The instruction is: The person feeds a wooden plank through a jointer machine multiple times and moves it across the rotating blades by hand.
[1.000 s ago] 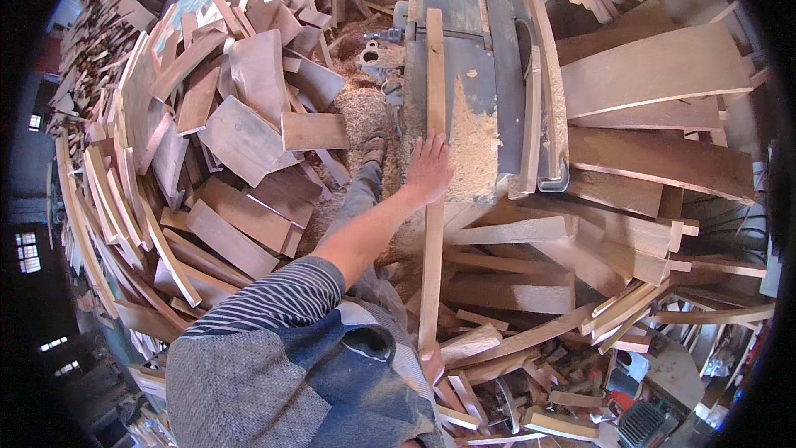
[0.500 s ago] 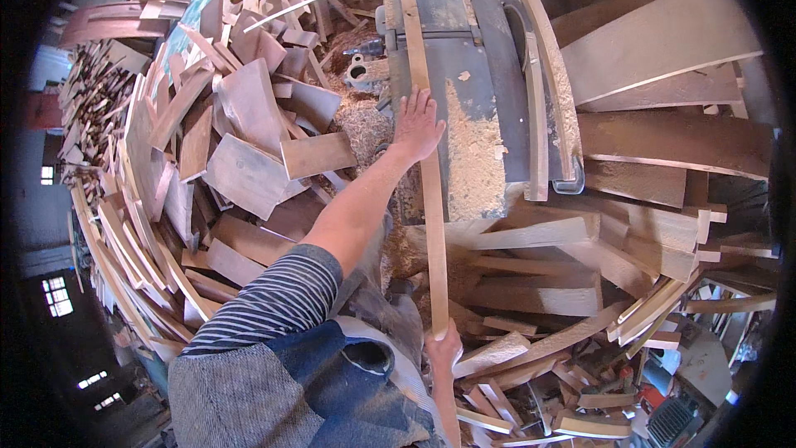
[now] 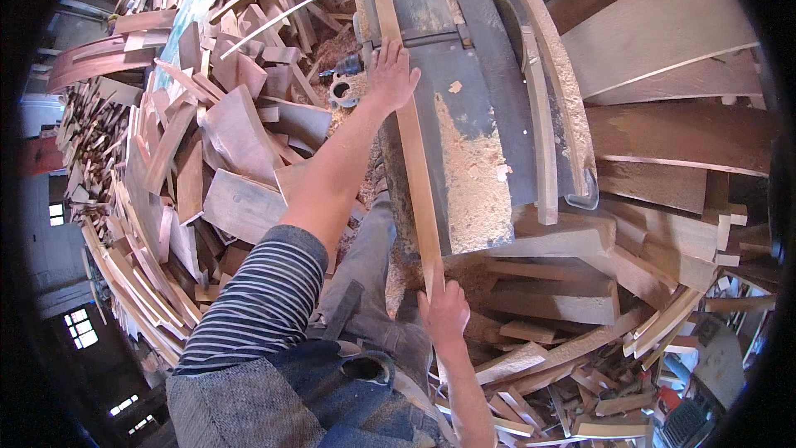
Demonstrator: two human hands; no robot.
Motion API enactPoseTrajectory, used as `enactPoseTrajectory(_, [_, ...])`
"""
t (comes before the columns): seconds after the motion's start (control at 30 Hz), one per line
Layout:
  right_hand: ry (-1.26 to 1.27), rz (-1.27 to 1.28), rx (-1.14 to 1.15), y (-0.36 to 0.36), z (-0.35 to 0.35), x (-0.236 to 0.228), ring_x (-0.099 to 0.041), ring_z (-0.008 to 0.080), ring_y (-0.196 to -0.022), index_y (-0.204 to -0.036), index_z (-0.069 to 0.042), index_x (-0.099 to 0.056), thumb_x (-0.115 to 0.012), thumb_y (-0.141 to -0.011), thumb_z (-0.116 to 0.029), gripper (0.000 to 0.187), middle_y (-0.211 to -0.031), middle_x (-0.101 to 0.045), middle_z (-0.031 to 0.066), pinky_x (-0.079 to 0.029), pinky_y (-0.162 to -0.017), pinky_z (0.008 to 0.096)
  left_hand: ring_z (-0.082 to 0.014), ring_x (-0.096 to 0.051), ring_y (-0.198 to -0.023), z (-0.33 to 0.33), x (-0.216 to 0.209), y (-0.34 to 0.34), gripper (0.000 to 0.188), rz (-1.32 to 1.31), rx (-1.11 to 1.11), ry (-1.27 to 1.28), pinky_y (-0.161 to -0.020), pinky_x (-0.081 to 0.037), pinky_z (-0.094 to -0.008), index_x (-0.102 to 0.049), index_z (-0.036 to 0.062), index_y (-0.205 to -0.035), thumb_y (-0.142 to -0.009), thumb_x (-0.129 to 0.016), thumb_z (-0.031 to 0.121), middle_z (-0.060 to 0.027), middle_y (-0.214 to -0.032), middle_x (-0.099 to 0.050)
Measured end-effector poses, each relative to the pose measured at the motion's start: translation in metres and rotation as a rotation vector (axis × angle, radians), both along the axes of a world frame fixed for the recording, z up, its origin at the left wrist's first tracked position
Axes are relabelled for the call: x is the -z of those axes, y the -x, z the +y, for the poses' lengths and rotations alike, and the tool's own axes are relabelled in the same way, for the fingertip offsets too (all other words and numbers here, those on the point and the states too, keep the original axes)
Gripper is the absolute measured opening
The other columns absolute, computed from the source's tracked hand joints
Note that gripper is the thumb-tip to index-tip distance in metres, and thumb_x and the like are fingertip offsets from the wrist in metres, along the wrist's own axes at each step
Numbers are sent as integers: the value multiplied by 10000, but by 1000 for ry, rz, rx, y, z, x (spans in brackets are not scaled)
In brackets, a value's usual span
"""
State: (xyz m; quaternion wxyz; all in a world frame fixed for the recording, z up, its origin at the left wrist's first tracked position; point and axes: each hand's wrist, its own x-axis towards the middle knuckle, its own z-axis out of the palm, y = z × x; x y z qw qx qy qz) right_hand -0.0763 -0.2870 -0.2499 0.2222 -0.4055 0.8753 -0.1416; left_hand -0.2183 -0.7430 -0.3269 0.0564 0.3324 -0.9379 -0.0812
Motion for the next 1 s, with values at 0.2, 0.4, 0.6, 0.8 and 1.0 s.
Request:
enactPoseTrajectory(0.2, [-112, -34, -88, 49, -88, 0, -641, 332, -631, -1592, -107, -273, -774, -795, -233, 951, -776, -570, 138, -537, -551, 456, -359, -154, -1544, -46, 1, 27, 616, 45, 25, 42, -1245, -181, -526, -391, -31, -1459, -1000, -490, 368, -179, -1594, -292])
enactPoseTrajectory(0.4, [-82, 29, -131, 74, -142, 16, -616, 328, -542, -1599, -85, -281, -739, -717, -199, 1001, -706, -571, 144, -515, -498, 448, -352, -166, -1545, -100, -2, 62, 618, 19, 21, 56, -1244, -191, -521, -386, -19, -1464, -1006, -476, 386, -178, -1608, -288])
enactPoseTrajectory(0.6, [2, 39, -127, 115, -209, 22, -613, 328, -533, -1605, -99, -273, -749, -705, -220, 1024, -685, -572, 146, -505, -491, 442, -355, -171, -1546, -173, 11, 104, 620, 29, 28, 118, -1244, -181, -530, -388, -6, -1470, -1018, -458, 413, -183, -1615, -288])
enactPoseTrajectory(0.8, [-39, 49, -134, 154, -277, 25, -632, 340, -556, -1601, -118, -280, -750, -703, -244, 1022, -672, -589, 140, -510, -506, 461, -369, -225, -1515, -254, 41, 144, 618, 106, 34, 196, -1221, -231, -534, -434, 15, -1462, -1005, -489, 427, -215, -1590, -329])
enactPoseTrajectory(1.0, [-48, 29, -127, 186, -340, 24, -668, 392, -623, -1596, -117, -279, -727, -688, -221, 1018, -724, -660, 196, -539, -568, 485, -378, -295, -1481, -262, -26, 152, 607, 39, -51, -89, -1196, -267, -527, -456, -28, -1431, -994, -504, 390, -242, -1547, -380])
